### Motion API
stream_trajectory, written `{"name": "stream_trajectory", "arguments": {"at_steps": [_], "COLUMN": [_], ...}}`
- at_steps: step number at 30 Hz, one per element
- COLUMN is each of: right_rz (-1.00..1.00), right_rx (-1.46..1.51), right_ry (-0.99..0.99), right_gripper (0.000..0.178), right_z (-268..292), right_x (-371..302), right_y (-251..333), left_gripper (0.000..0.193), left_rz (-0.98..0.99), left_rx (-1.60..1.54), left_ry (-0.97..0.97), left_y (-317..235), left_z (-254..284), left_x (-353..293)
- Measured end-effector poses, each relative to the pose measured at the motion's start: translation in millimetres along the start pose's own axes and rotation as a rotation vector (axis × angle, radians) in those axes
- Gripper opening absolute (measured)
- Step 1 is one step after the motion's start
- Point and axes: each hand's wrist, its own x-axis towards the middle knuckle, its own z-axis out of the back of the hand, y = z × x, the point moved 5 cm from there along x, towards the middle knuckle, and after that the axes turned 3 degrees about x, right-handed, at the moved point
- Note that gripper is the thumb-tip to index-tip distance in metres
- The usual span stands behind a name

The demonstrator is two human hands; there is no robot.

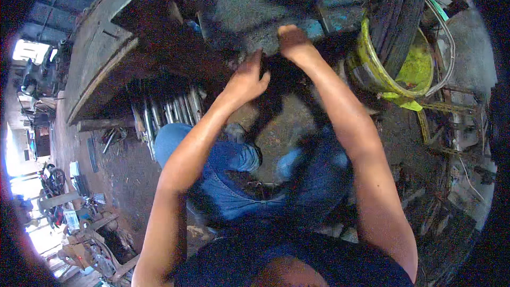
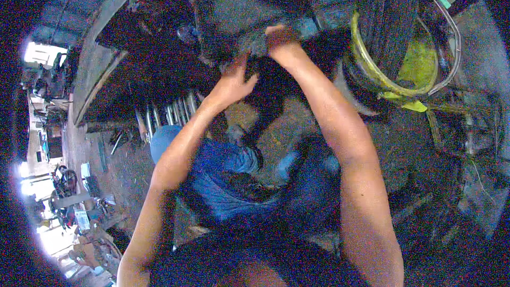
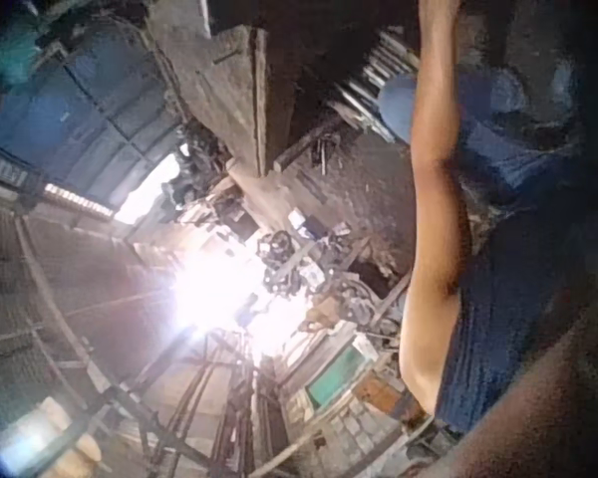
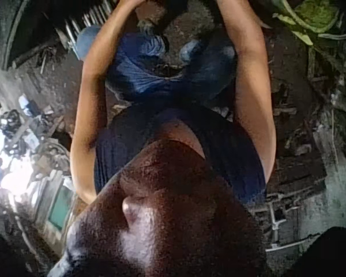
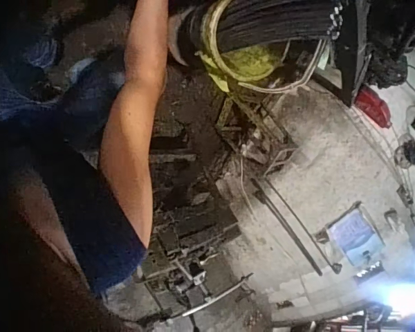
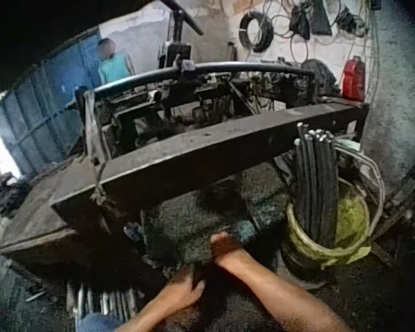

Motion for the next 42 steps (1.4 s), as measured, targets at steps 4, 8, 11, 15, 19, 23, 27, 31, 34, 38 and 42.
{"name": "stream_trajectory", "arguments": {"at_steps": [4,8,11,15,19,23,27,31,34,38,42], "right_rz": [0.034,0.008,0.062,0.053,0.029,-0.210,0.020,0.004,-0.059,-0.766,-1.005], "right_rx": [0.005,-0.032,-0.095,-0.152,0.081,0.428,0.718,1.100,0.863,0.840,0.745], "right_ry": [-0.004,-0.028,-0.127,-0.249,-0.211,-0.123,-0.308,-0.291,-0.500,-0.782,-0.366], "right_gripper": [0.016,0.018,0.018,0.017,0.020,0.027,0.024,0.016,0.029,0.023,0.021], "right_z": [2,-13,-20,-12,16,55,94,78,46,-54,-169], "right_x": [1,11,20,21,8,-31,-96,-170,-236,-347,-416], "right_y": [10,7,-7,-41,-57,-55,-38,-54,-80,-149,-183], "left_gripper": [0.063,0.060,0.059,0.058,0.060,0.054,0.046,0.051,0.057,0.060,0.060], "left_rz": [-0.051,0.006,0.041,-0.115,-0.169,-0.157,-0.124,-0.096,-0.132,0.025,-0.078], "left_rx": [0.119,0.015,0.040,0.087,0.080,0.087,0.124,0.224,0.218,0.234,0.196], "left_ry": [-0.066,-0.070,-0.028,-0.151,-0.156,-0.123,-0.054,0.062,0.072,0.141,0.071], "left_y": [-19,-28,-29,-39,-38,-36,-34,-22,-11,12,15], "left_z": [5,7,11,19,16,12,8,-3,-6,-12,-12], "left_x": [3,-11,-29,-32,-24,-13,2,17,25,29,19]}}
